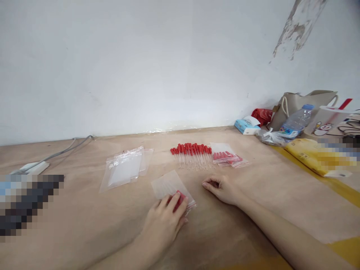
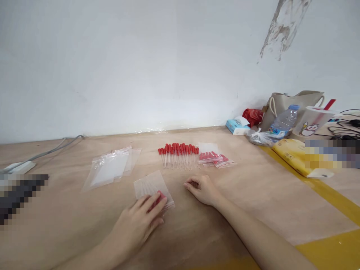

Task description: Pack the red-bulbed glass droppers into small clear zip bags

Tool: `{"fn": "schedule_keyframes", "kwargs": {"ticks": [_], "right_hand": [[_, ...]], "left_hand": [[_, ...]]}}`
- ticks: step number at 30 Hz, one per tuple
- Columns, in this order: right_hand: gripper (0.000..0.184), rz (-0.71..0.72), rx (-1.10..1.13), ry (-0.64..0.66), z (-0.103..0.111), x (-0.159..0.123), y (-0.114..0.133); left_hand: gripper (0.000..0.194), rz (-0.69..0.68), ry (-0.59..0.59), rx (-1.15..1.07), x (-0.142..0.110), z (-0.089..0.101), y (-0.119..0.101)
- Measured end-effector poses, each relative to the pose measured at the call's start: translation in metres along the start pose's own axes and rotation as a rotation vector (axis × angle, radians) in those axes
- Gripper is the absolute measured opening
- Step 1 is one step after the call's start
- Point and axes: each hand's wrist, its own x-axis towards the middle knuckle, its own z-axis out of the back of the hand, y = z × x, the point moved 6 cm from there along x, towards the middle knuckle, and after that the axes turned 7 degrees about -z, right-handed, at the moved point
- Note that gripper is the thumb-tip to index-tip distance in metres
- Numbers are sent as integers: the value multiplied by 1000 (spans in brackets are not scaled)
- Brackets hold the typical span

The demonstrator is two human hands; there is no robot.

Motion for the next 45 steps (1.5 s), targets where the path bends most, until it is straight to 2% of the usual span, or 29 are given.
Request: {"fn": "schedule_keyframes", "kwargs": {"ticks": [1,3,7,9,13,17,21,22,23,25,27,29,33,36,38,41,43,45], "right_hand": [[20,2,-10,3,0,0,0],[20,8,-22,11,0,-1,1],[20,14,-38,26,-1,-1,3],[20,14,-46,31,-1,-1,3],[19,27,-57,40,-1,-1,5],[19,26,-70,37,-1,-1,5],[18,23,-60,53,-1,0,6],[18,25,-57,55,0,0,6],[18,27,-57,56,0,0,7],[17,26,-61,57,0,-1,7],[17,24,-66,58,0,-1,6],[18,22,-66,64,-1,-1,5],[18,4,-58,72,-2,-1,4],[17,-7,-56,82,-2,-1,5],[17,-11,-55,89,-2,-1,6],[18,-10,-55,76,-1,0,6],[18,-9,-52,70,-1,1,6],[18,-1,-49,65,-1,0,5]], "left_hand": [[36,-6,25,29,-2,-4,-5],[44,20,81,77,-3,-9,2],[52,54,132,115,10,-8,54],[52,12,130,84,23,-6,82],[49,67,87,82,44,-8,129],[51,124,57,91,49,-13,144],[51,144,24,81,29,-7,146],[51,187,12,90,20,-4,151],[52,287,-6,112,9,-2,161],[52,619,-34,194,-20,2,189],[61,926,-38,209,-51,0,214],[67,1029,-5,176,-68,-9,229],[56,989,26,128,-76,-25,238],[51,961,2,112,-77,-28,239],[53,950,-25,99,-78,-22,239],[56,883,-85,86,-73,1,226],[50,687,-106,52,-58,21,199],[47,233,-67,-71,-33,33,148]]}}
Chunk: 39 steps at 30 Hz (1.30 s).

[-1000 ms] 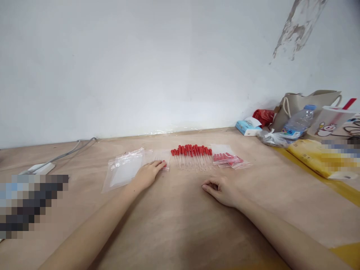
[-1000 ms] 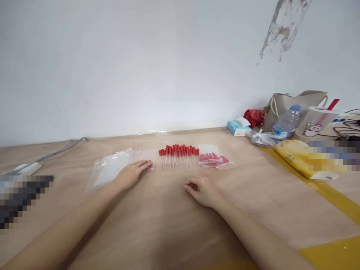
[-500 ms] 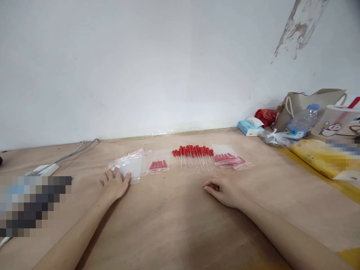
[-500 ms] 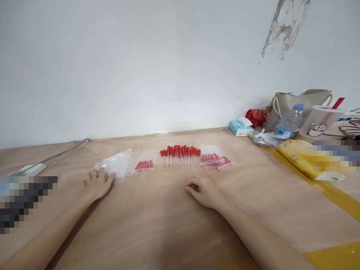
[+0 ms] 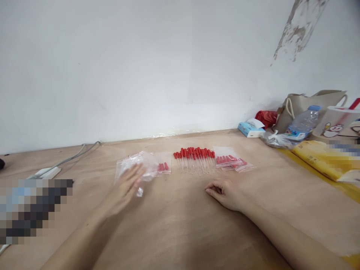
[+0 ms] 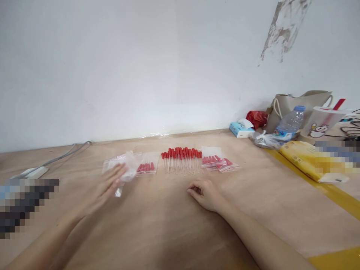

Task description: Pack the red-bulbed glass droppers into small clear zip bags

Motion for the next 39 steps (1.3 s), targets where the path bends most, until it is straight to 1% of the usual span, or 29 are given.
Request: {"fn": "schedule_keyframes", "kwargs": {"ticks": [1,2,3,4,5,7,10,14,17,22,27,30,34,37,39], "right_hand": [[18,8,0,-6,0,0,0],[18,18,0,-18,0,0,0],[18,26,0,-34,0,-1,0],[18,32,2,-49,1,-1,-1],[18,38,5,-60,1,-2,-1],[18,55,14,-62,2,-3,0],[19,79,43,-26,4,-6,3],[15,84,67,24,7,-10,8],[13,130,19,59,6,-13,13],[20,216,-36,65,3,-14,17],[20,225,-42,43,2,-12,13],[20,300,-71,75,-1,-14,18],[24,426,-72,93,1,-19,35],[32,507,-61,165,1,-24,47],[42,539,-85,220,-2,-27,50]], "left_hand": [[45,-147,71,-37,3,-1,-26],[44,-267,141,-59,4,-5,-50],[44,-372,210,-77,5,-11,-71],[44,-448,278,-91,5,-19,-88],[44,-486,303,-110,6,-27,-99],[43,-512,329,-153,10,-41,-111],[41,-488,316,-201,14,-52,-112],[44,-454,255,-214,16,-52,-109],[44,-436,230,-221,16,-52,-109],[45,-430,254,-207,16,-54,-109],[45,-422,274,-184,16,-55,-109],[45,-428,269,-185,16,-55,-108],[46,-428,268,-179,16,-56,-108],[47,-419,261,-184,16,-56,-108],[50,-412,240,-205,17,-53,-109]]}}
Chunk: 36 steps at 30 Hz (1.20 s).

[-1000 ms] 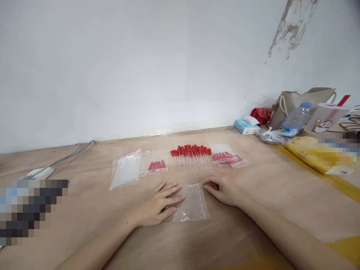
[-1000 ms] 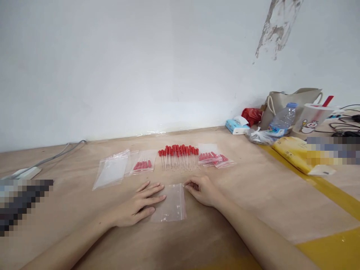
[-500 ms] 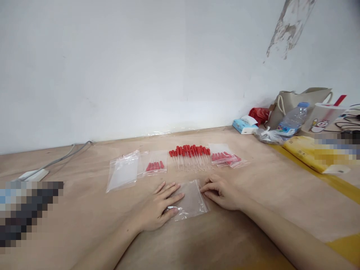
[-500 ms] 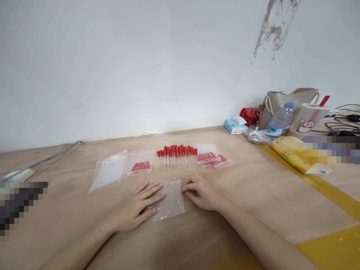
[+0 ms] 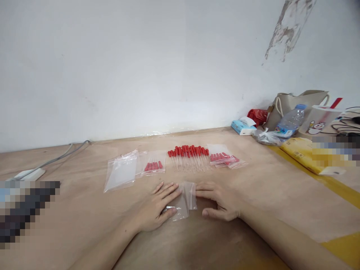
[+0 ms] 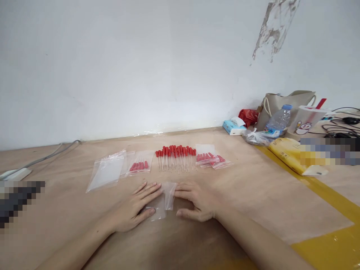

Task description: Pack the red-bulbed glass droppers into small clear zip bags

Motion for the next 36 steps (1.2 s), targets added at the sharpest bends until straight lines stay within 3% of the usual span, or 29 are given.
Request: {"fn": "schedule_keyframes", "kwargs": {"ticks": [6,11,13,17,23,29,33,36], "right_hand": [[52,13,-122,-1,-12,3,-1],[30,36,-330,-157,-19,9,-6],[29,52,-365,-185,-22,10,-8],[30,40,-253,-191,-17,5,-11],[24,-151,-68,-40,-5,-1,-17],[23,-129,36,-137,-4,3,-25],[47,-199,-89,-133,-5,3,-38],[54,-236,-128,-128,-4,1,-44]], "left_hand": [[51,-10,-8,-16,1,3,-2],[52,-3,12,-5,1,0,0],[52,-5,12,-9,1,-1,1],[50,-13,-11,-26,0,-1,2],[46,17,-134,-63,-4,2,9],[46,11,-135,-107,-8,3,14],[40,15,-176,-103,-11,3,17],[32,68,-251,-109,-14,4,23]]}}
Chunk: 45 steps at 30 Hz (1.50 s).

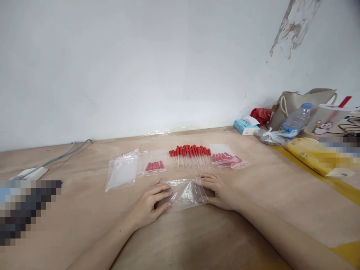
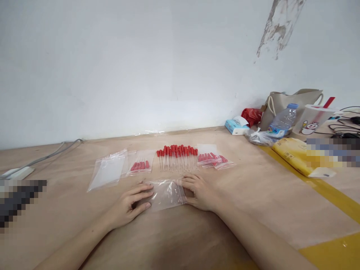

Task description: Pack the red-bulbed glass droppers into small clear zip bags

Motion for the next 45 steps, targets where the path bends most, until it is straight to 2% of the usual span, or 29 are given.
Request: {"fn": "schedule_keyframes", "kwargs": {"ticks": [4,7,9,14,18,21,24,28,30,33,35,38,42,43,45], "right_hand": [[50,-31,81,-16,6,0,0],[24,-85,167,-25,15,7,-6],[12,-197,189,-83,25,21,-21],[16,-627,-11,-409,49,70,-72],[21,-729,-77,-463,40,100,-86],[17,-779,-77,-488,33,107,-89],[17,-824,-52,-513,34,108,-89],[23,-829,2,-556,52,103,-88],[24,-727,106,-655,65,91,-85],[28,-575,366,-822,76,56,-83],[31,-580,543,-831,69,30,-84],[38,-622,786,-795,46,4,-79],[44,-654,982,-760,22,-4,-64],[44,-663,1021,-713,18,-2,-61],[42,-669,1064,-531,9,1,-55]], "left_hand": [[31,10,-28,-26,-1,0,3],[31,4,-65,-27,-1,0,3],[32,-3,-90,-20,0,1,2],[32,-36,-100,-13,2,3,-3],[31,-33,-42,-38,2,4,-6],[33,-29,-39,-42,1,5,-6],[35,-36,-57,-38,0,4,-4],[36,-33,-53,-36,-1,2,-3],[36,-33,-55,-36,0,2,-4],[36,-29,-49,-35,1,3,-5],[35,-25,-41,-32,1,3,-5],[35,-25,-34,-29,2,3,-5],[36,-21,-31,-32,1,3,-5],[36,-17,-31,-33,1,3,-4],[39,-6,-33,-33,1,3,-4]]}}
